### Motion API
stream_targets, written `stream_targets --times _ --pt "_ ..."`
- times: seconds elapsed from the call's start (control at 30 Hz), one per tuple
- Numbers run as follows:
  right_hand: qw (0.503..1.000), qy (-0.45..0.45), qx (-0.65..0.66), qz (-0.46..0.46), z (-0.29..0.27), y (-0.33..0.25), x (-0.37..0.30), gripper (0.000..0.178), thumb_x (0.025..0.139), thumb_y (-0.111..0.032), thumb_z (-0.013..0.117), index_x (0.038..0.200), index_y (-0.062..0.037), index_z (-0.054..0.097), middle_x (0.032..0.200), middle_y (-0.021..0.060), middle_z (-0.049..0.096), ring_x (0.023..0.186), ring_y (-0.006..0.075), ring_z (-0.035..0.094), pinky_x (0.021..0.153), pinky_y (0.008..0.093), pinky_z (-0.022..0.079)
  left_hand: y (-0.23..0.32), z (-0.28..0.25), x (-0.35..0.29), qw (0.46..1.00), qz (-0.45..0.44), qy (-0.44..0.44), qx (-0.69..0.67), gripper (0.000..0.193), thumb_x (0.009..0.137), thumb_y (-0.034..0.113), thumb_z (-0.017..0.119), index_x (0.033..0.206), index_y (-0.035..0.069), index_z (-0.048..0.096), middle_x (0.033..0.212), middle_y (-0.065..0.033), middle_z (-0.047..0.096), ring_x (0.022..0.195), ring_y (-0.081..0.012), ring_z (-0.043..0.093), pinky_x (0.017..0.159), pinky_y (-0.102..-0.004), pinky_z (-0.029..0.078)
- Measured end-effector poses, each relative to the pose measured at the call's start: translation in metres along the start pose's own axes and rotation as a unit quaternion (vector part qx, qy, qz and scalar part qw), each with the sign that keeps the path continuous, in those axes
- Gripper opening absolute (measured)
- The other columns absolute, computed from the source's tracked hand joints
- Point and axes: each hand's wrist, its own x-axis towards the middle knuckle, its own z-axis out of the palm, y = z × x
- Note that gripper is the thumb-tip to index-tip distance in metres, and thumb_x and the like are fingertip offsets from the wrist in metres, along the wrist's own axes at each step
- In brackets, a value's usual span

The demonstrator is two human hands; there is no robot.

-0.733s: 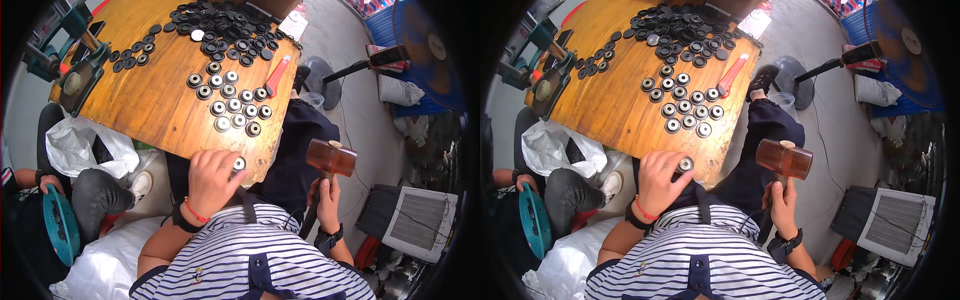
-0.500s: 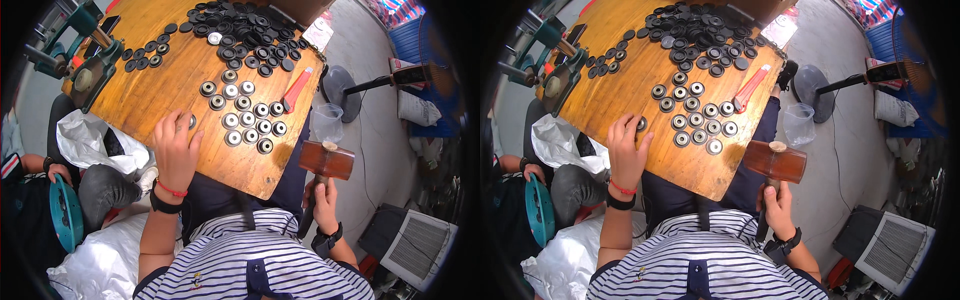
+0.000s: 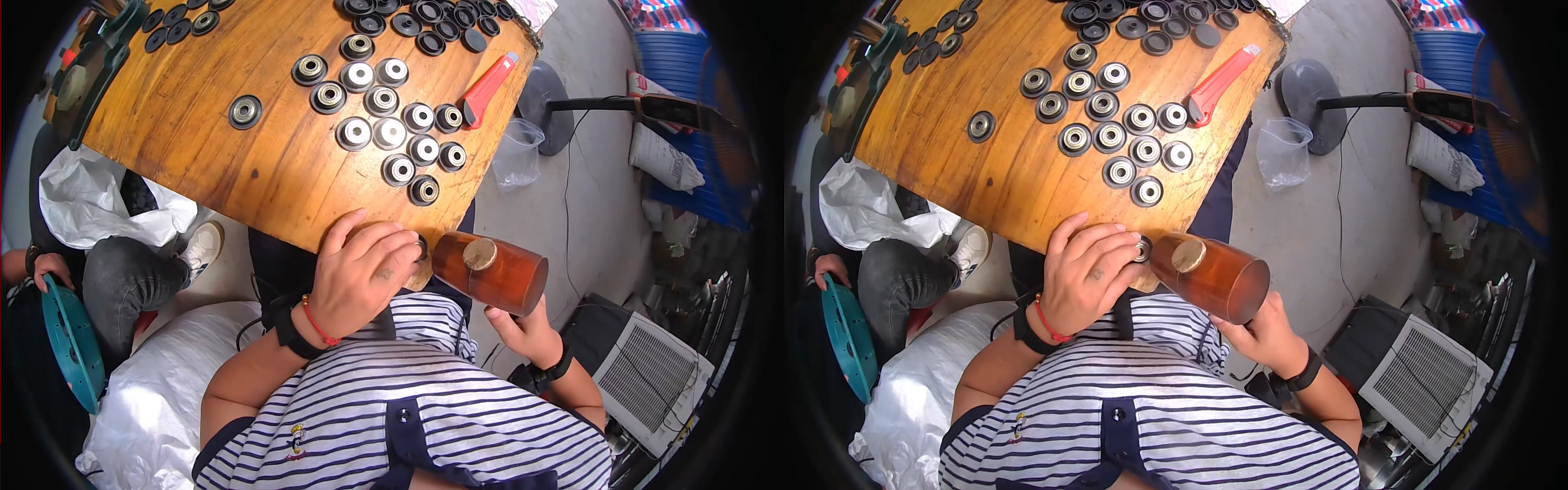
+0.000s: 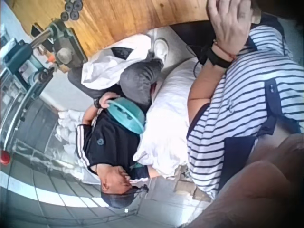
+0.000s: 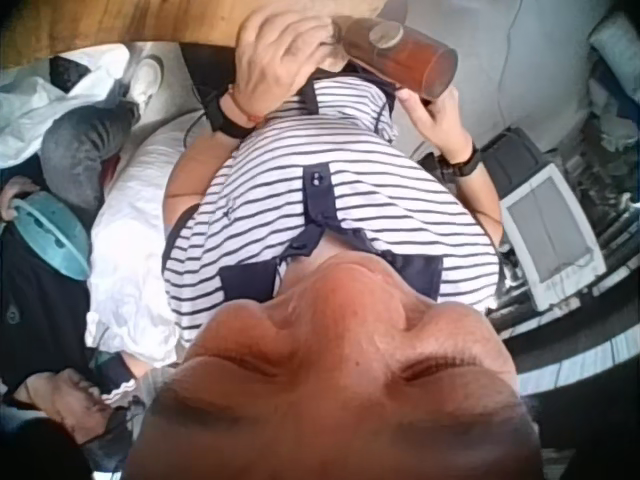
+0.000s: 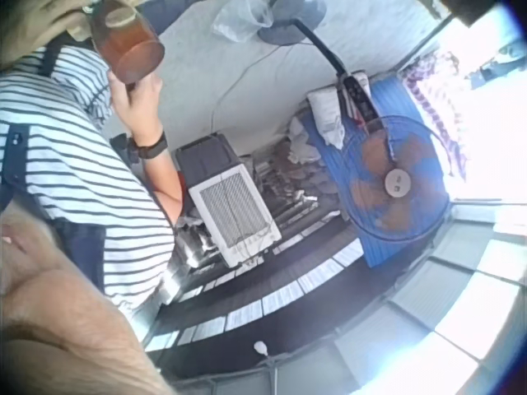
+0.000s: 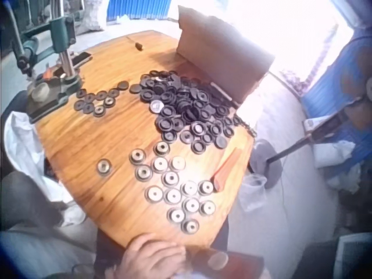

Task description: Assembling small plastic components using a mallet and manual press.

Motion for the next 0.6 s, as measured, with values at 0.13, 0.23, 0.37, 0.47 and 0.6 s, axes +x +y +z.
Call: stream_targets --times 0.13,0.23,0.37,0.47,0.6 --pt "0.995 0.044 -0.053 -0.07 0.005 -0.019 0.003 0.026 0.079 -0.012 0.069 0.101 0.0005 0.063 0.087 0.015 0.065 0.065 0.0332 0.062 0.061 0.037 0.051 0.0 0.006 -0.008 0.996 0.007 0.066 0.058 0.092 0.075 0.036 0.078 0.144 0.004 0.026 0.135 -0.0195 0.051 0.123 -0.0336 0.051 0.107 -0.0502 0.033" --pt "0.989 -0.037 -0.143 0.031 0.011 -0.031 0.02 0.038 0.079 -0.013 0.07 0.113 0.0008 0.058 0.087 0.0169 0.064 0.064 0.031 0.063 0.059 0.0368 0.051 -0.002 0.011 -0.014 0.994 -0.004 0.096 0.059 0.099 0.072 0.043 0.08 0.145 0.002 0.026 0.139 -0.0257 0.045 0.123 -0.0352 0.051 0.108 -0.05 0.033" --pt "0.985 -0.023 -0.154 -0.075 -0.015 -0.053 0.007 0.046 0.086 -0.009 0.066 0.129 -0.0014 0.05 0.117 0.0195 0.061 0.105 0.0304 0.063 0.086 0.0343 0.052 -0.002 0.013 -0.021 0.992 -0.029 0.109 0.049 0.097 0.07 0.04 0.08 0.146 0.008 0.029 0.145 -0.0222 0.038 0.123 -0.0326 0.05 0.108 -0.043 0.034" --pt "0.992 0.079 0.085 0.045 -0.014 -0.046 -0.037 0.034 0.098 -0.023 0.051 0.12 0.0028 0.054 0.098 0.0089 0.06 0.081 0.0201 0.06 0.066 0.0353 0.05 -0.001 0.009 -0.02 0.992 -0.027 0.118 0.023 0.097 0.069 0.04 0.08 0.146 0.008 0.03 0.146 -0.0233 0.035 0.123 -0.0329 0.051 0.107 -0.0428 0.035" --pt "0.972 -0.023 -0.233 -0.008 0.032 -0.039 0.024 0.049 0.088 -0.024 0.066 0.126 0.0007 0.047 0.087 0.0199 0.065 0.066 0.0377 0.064 0.058 0.0416 0.052 -0.004 0.011 -0.019 0.993 -0.032 0.109 0.022 0.096 0.07 0.036 0.081 0.146 0.007 0.03 0.146 -0.0246 0.034 0.125 -0.0328 0.047 0.104 -0.0439 0.037"
